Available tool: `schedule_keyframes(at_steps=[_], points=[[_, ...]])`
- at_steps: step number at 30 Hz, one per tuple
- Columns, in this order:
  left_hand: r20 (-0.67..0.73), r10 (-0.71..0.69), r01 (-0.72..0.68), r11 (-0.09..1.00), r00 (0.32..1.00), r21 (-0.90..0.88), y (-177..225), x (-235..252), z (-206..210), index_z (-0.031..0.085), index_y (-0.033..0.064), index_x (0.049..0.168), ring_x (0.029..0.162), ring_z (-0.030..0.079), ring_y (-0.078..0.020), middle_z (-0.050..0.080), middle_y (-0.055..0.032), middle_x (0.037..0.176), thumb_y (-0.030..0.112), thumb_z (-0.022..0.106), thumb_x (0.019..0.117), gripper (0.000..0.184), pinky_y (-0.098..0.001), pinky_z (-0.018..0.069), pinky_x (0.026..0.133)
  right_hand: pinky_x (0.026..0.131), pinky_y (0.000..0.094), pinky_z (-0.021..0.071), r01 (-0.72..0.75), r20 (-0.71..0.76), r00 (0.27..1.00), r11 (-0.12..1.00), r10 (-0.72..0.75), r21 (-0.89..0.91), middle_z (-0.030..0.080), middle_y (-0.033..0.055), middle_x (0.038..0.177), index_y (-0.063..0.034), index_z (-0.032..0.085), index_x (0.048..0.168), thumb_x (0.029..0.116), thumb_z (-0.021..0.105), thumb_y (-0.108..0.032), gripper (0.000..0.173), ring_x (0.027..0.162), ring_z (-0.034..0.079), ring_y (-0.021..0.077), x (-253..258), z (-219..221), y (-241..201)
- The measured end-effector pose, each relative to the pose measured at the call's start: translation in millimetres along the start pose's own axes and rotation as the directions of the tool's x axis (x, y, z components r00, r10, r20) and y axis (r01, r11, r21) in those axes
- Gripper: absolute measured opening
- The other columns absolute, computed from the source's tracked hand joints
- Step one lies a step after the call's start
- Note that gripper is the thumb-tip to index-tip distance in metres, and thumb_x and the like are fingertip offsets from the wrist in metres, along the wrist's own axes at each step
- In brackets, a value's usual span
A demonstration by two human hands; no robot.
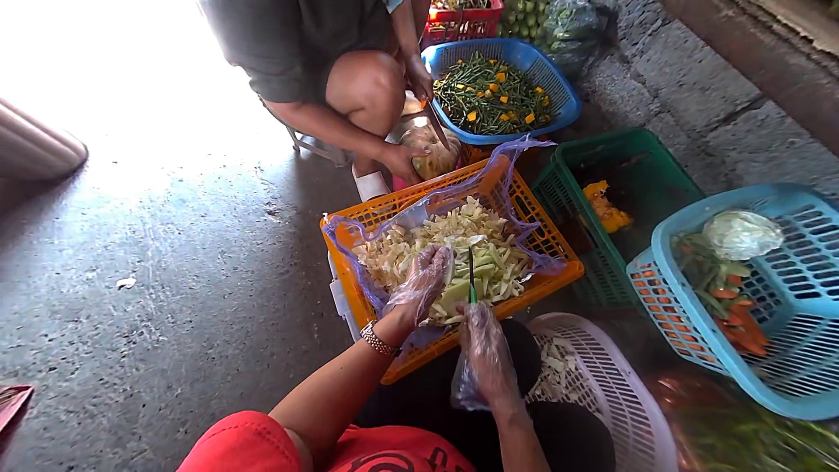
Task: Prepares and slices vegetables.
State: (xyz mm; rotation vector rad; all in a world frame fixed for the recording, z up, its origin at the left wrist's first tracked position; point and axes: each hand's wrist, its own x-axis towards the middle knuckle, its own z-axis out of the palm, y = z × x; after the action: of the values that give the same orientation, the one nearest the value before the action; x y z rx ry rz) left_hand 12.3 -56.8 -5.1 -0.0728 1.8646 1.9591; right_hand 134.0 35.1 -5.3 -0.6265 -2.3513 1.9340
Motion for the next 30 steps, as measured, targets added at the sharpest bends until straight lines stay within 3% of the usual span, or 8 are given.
schedule_keyframes(at_steps=[2, 6, 22, 30], points=[[-0.007, 0.017, -0.016, 0.999, 1.0, 0.031, 1.6, -0.1, -1.6, 0.06, 0.0, 0.113, 0.077, 0.054, -0.0034, 0.057, -0.0024, 0.088, 0.018, 0.043, 0.1095, 0.024, -0.0208, 0.0469, 0.071, 0.061, 0.0248, 0.0456, 0.089, -0.039, 0.995, 0.987, -0.095, -0.134, 0.054, 0.0028, 0.077, 0.0085, 0.061, 0.12, 0.1077, 0.036, -0.022, 0.041, 0.062, 0.048, 0.0053, -15.2, 4.2, 0.7], [-0.038, 0.043, -0.041, 0.997, 0.998, 0.065, 5.1, -1.7, 0.9, 0.059, -0.0001, 0.112, 0.079, 0.054, -0.0045, 0.056, -0.0038, 0.089, 0.018, 0.044, 0.109, 0.023, -0.0214, 0.0457, 0.073, 0.059, 0.0206, 0.0463, 0.154, -0.062, 0.984, 0.97, -0.169, -0.188, 0.058, 0.0026, 0.077, 0.0059, 0.063, 0.117, 0.1069, 0.041, -0.027, 0.041, 0.06, 0.049, 0.0024, -34.9, 12.3, 12.5], [-0.046, 0.048, -0.038, 0.982, 0.998, 0.184, 12.2, -10.5, 6.4, 0.059, 0.0001, 0.111, 0.08, 0.055, -0.0084, 0.058, -0.006, 0.089, 0.018, 0.048, 0.1077, 0.021, -0.0265, 0.0461, 0.075, 0.063, 0.0248, 0.0491, 0.135, -0.142, 0.974, 0.953, -0.178, -0.27, 0.059, 0.0067, 0.077, 0.0063, 0.064, 0.116, 0.1069, 0.041, -0.024, 0.039, 0.063, 0.054, 0.0081, -37.0, 18.1, 12.7], [0.006, 0.014, -0.015, 0.993, 1.0, 0.116, 14.0, -15.2, 16.2, 0.059, -0.0016, 0.112, 0.079, 0.054, -0.0069, 0.057, -0.0063, 0.09, 0.015, 0.049, 0.1074, 0.02, -0.0241, 0.0464, 0.074, 0.067, 0.0253, 0.0494, 0.131, -0.153, 0.973, 0.961, -0.172, -0.244, 0.059, 0.0072, 0.079, 0.0079, 0.063, 0.116, 0.107, 0.039, -0.021, 0.038, 0.067, 0.055, 0.0082, -26.3, 15.9, 12.4]])
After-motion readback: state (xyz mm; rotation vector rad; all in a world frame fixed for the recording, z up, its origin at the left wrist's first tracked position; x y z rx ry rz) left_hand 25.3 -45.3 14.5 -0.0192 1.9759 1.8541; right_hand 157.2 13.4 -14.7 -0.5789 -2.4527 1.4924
